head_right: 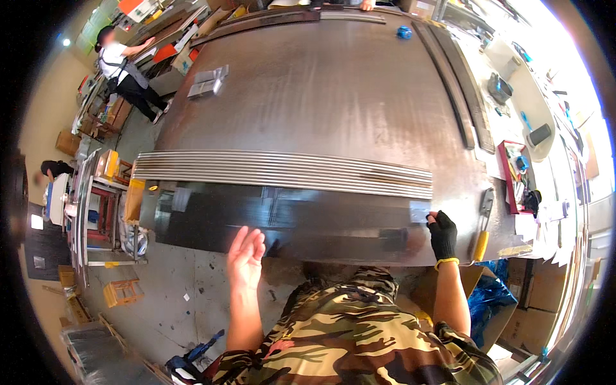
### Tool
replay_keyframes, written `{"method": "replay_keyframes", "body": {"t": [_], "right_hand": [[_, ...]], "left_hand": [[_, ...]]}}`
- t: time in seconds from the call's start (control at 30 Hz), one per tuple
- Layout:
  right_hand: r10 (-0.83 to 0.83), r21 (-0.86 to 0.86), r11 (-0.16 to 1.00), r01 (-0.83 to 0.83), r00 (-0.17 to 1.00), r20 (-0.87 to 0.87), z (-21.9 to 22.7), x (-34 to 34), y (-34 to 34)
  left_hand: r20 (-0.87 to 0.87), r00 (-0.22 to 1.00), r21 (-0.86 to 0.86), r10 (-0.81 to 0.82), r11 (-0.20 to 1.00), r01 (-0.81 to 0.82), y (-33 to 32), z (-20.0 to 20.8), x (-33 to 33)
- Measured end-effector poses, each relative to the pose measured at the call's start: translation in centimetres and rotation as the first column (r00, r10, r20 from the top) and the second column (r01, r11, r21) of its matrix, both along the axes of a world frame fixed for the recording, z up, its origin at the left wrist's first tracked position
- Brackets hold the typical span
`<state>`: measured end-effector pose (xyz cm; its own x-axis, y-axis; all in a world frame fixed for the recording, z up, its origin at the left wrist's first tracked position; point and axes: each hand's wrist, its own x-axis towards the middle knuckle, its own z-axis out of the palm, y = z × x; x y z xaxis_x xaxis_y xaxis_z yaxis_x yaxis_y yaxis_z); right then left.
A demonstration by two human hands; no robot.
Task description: The person arranges a bundle of long metal rods on a large workbench, puts on black gloves, and uses a brush to apply a substance to the rods. The person then places a large white sheet over the rods and smooths it down.
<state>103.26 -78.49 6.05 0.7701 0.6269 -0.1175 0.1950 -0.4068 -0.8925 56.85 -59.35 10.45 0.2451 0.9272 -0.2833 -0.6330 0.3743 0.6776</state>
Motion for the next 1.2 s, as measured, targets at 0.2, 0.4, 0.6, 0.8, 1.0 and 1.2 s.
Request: {"method": "replay_keyframes", "body": {"t": [0.2, 0.4, 0.6, 0.8, 1.0, 1.2], "right_hand": [[-0.125, -0.148, 0.975, 0.168, 0.956, 0.265, -4.2, -0.9, -2.2], [-0.117, -0.406, 0.861, 0.306, 0.897, 0.427, -1.1, -1.6, 0.2], [-0.126, -0.567, 0.748, 0.345, 0.912, 0.389, 0.9, -1.9, 3.4], [-0.147, -0.627, 0.728, 0.278, 0.956, 0.254, 0.4, -1.3, 4.0], [-0.198, -0.503, 0.832, 0.232, 0.973, 0.122, 0.8, -1.0, 1.5], [0.285, -0.210, 0.936, -0.283, 0.958, -0.022, 1.3, -0.5, -2.1]], "left_hand": [[-0.184, 0.981, 0.041, -0.060, 0.997, 0.069, 2.1, 0.3, -3.3], [-0.918, 0.054, 0.333, 0.392, 0.690, 0.643, 4.6, -1.5, -5.3], [-0.866, -0.083, 0.138, 0.492, 0.396, 0.908, 9.6, -1.4, -2.4], [-0.852, -0.147, -0.029, 0.502, 0.234, 0.972, 13.8, -3.5, -3.5], [-0.682, 0.076, -0.077, 0.727, -0.175, 0.982, 14.5, -3.5, -3.5], [-0.696, 0.159, 0.207, 0.701, -0.016, 0.978, 13.2, 2.1, -3.6]]}}
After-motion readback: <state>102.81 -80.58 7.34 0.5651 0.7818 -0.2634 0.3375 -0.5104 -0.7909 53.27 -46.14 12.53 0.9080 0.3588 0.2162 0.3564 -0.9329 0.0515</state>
